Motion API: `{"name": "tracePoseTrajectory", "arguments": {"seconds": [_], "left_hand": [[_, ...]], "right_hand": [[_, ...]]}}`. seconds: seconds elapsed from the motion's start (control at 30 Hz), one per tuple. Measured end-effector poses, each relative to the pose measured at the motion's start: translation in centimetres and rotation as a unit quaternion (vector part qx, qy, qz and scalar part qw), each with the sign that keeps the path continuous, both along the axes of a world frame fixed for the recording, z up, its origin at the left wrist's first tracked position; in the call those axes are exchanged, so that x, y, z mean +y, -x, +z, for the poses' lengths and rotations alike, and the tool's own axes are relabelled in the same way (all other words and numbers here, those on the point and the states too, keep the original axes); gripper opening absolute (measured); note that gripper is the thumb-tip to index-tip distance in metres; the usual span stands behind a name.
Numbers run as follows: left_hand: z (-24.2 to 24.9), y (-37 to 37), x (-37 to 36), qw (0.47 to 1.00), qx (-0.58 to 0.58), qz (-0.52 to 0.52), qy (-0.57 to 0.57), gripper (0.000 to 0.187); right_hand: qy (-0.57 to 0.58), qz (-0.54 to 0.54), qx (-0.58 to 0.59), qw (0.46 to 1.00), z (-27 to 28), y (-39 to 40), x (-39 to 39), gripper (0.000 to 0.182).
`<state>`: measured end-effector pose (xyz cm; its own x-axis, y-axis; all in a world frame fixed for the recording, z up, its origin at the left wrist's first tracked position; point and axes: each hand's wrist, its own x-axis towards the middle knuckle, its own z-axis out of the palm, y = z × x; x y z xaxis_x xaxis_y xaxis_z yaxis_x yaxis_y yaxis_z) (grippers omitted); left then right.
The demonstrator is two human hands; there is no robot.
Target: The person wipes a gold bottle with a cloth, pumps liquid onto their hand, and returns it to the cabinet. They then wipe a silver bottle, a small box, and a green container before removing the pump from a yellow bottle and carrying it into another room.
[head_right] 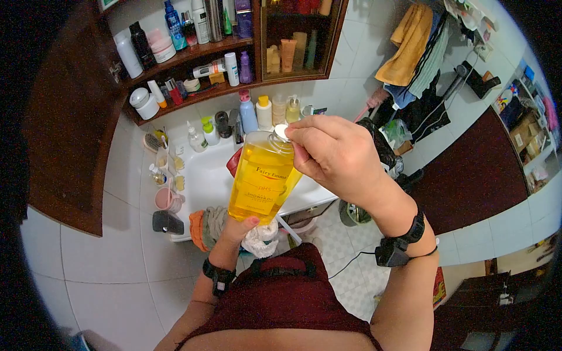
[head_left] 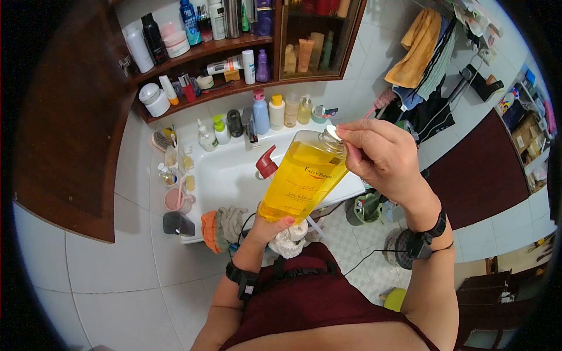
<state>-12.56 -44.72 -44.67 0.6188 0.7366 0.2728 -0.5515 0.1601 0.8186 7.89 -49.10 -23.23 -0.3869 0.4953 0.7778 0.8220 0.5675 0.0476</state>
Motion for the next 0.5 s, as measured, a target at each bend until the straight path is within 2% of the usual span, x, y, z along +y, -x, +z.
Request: {"name": "tracePoseTrajectory", "arguments": {"seconds": [0.2,0.3,0.5], "left_hand": [[0.2,0.0,0.0,1.000,-0.013,0.007,-0.013,0.054],[0.0,-0.1,0.0,1.000,-0.025,0.015,-0.006,0.053],[-0.2,0.5,0.9,1.000,-0.009,0.020,-0.002,0.053]], "right_hand": [[0.049,-0.008,0.022,0.999,0.5,-0.1,0.0,0.013],[0.105,0.042,0.054,0.992,1.2,-0.4,-0.1,0.014],[0.119,0.074,0.000,0.990,2.0,-0.8,0.4,0.018]]}}
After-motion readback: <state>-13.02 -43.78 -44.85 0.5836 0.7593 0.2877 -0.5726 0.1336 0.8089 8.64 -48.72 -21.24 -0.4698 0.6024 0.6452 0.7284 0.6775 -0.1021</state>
